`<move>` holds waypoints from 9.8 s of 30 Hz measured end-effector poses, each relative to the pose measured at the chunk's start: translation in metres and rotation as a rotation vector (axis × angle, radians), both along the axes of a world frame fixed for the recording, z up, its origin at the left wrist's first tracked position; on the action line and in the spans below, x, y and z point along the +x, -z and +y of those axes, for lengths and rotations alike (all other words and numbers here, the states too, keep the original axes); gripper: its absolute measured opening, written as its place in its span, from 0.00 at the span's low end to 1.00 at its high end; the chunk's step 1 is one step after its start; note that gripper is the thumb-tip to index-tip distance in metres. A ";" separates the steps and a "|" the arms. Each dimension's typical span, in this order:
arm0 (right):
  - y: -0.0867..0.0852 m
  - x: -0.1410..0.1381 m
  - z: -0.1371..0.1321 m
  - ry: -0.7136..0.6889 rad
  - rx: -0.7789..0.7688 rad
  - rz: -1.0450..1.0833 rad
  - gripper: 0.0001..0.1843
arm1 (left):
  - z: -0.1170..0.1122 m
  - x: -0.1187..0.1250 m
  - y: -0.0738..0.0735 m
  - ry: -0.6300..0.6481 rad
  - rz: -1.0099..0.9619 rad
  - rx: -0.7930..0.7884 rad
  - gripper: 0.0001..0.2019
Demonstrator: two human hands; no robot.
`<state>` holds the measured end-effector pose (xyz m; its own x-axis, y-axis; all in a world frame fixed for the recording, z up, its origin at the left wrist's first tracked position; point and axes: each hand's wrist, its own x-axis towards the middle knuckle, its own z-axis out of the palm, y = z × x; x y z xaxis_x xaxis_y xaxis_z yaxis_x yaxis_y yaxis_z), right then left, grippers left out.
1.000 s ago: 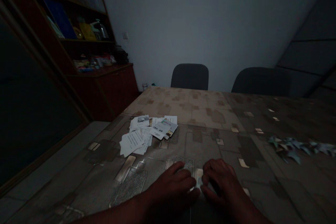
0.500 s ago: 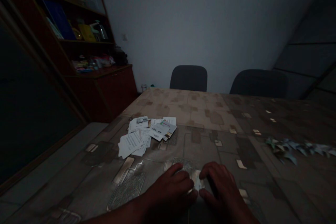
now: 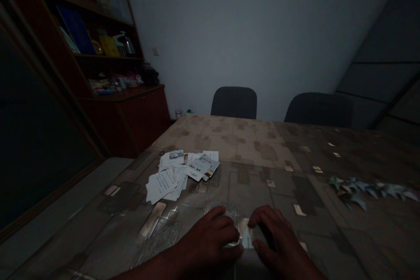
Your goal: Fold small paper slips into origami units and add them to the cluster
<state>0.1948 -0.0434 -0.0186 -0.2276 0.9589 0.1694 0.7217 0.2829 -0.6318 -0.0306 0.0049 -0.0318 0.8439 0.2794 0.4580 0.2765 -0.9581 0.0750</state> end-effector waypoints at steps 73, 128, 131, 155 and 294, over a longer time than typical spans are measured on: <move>-0.041 -0.015 -0.007 0.068 -0.352 0.739 0.14 | -0.019 0.025 -0.035 -0.323 -0.415 -1.399 0.14; -0.033 -0.012 -0.003 -0.057 -0.336 0.590 0.15 | -0.022 0.023 -0.029 -0.255 -0.397 -1.024 0.07; -0.025 -0.013 -0.001 -0.075 -0.348 0.610 0.16 | -0.022 0.024 -0.030 -0.145 -0.389 -0.985 0.06; -0.025 -0.008 -0.001 -0.056 -0.025 0.263 0.04 | -0.020 0.034 -0.034 -0.526 -0.392 -1.224 0.01; -0.036 0.000 -0.001 -0.258 0.573 0.109 0.10 | -0.017 0.027 -0.049 -0.205 -0.530 -1.428 0.07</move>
<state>0.1949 -0.0447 0.0179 -0.3915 0.6255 0.6749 0.5250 0.7542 -0.3945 -0.0039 -0.0120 0.0176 0.5691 0.8202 -0.0588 0.0361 0.0465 0.9983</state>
